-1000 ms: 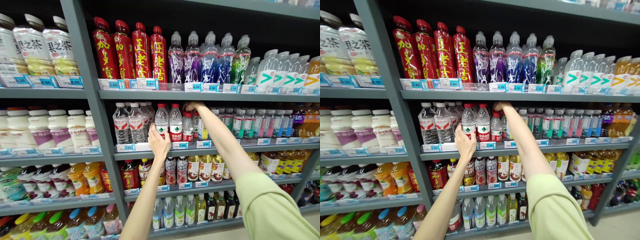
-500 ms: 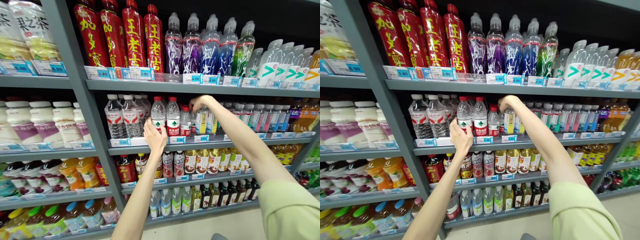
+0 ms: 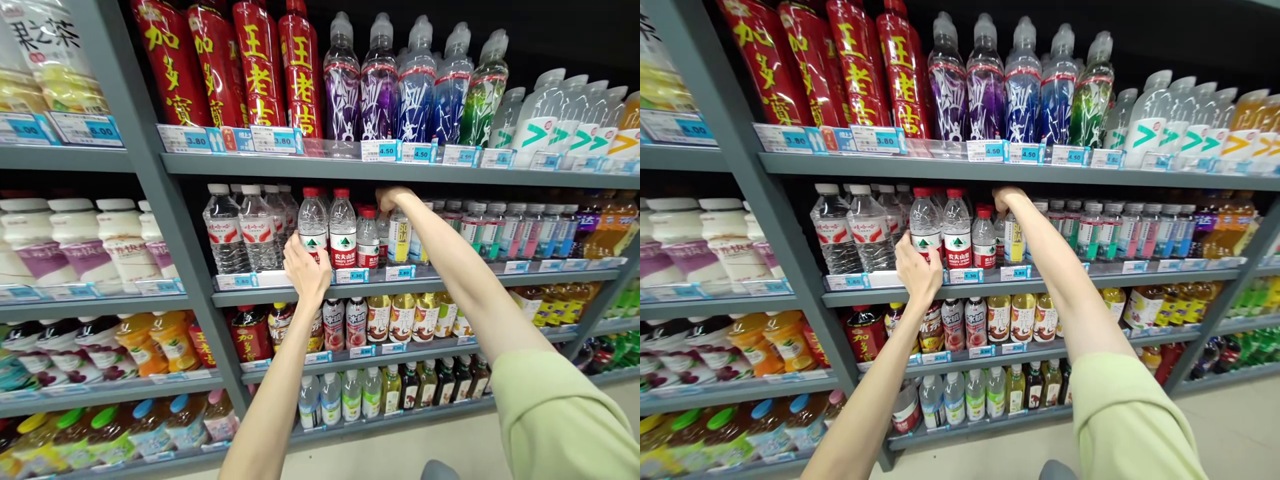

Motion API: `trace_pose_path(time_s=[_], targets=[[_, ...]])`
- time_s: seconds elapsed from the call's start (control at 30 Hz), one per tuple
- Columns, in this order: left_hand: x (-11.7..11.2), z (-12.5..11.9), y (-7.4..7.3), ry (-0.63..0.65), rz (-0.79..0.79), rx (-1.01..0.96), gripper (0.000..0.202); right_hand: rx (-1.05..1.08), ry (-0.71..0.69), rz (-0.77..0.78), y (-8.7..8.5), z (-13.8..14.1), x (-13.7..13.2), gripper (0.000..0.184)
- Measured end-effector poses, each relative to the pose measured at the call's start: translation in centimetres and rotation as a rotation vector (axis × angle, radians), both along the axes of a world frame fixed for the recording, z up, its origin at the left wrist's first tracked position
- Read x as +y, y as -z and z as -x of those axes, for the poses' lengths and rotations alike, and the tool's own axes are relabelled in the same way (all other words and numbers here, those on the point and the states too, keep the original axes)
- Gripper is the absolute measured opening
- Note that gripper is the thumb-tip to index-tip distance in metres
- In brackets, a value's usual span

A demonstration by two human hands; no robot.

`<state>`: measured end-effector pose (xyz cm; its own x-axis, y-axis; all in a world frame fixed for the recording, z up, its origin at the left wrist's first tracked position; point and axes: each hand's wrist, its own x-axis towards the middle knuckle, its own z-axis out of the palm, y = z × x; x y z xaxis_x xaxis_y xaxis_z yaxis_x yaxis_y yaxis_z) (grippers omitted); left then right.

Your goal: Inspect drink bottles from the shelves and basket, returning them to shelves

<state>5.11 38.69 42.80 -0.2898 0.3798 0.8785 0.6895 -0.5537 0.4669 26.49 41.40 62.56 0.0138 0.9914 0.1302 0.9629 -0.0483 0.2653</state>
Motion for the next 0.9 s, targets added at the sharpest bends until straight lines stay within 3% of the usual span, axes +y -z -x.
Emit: trace_pose_path(time_s=[0.33, 0.47, 0.6, 0.77, 0.9], targets=[[0.1, -0.1, 0.1, 0.020, 0.046, -0.003, 0.062, -0.111, 0.065, 0.002, -0.2, 0.4, 0.2, 0.041], [0.0, -0.1, 0.1, 0.029, 0.017, -0.019, 0.061, -0.126, 0.036, -0.025, -0.2, 0.9, -1.8, 0.039], [-0.1, 0.0, 0.1, 0.035, -0.063, -0.029, 0.058, -0.112, 0.040, -0.016, -0.4, -0.3, -4.5, 0.050], [-0.1, -0.1, 0.2, 0.043, -0.105, -0.029, 0.055, -0.005, -0.150, 0.091, -1.0, -3.5, -6.5, 0.069], [-0.1, -0.2, 0.2, 0.056, -0.095, -0.027, 0.052, 0.053, -0.178, 0.094, -1.1, -3.9, -7.0, 0.066]])
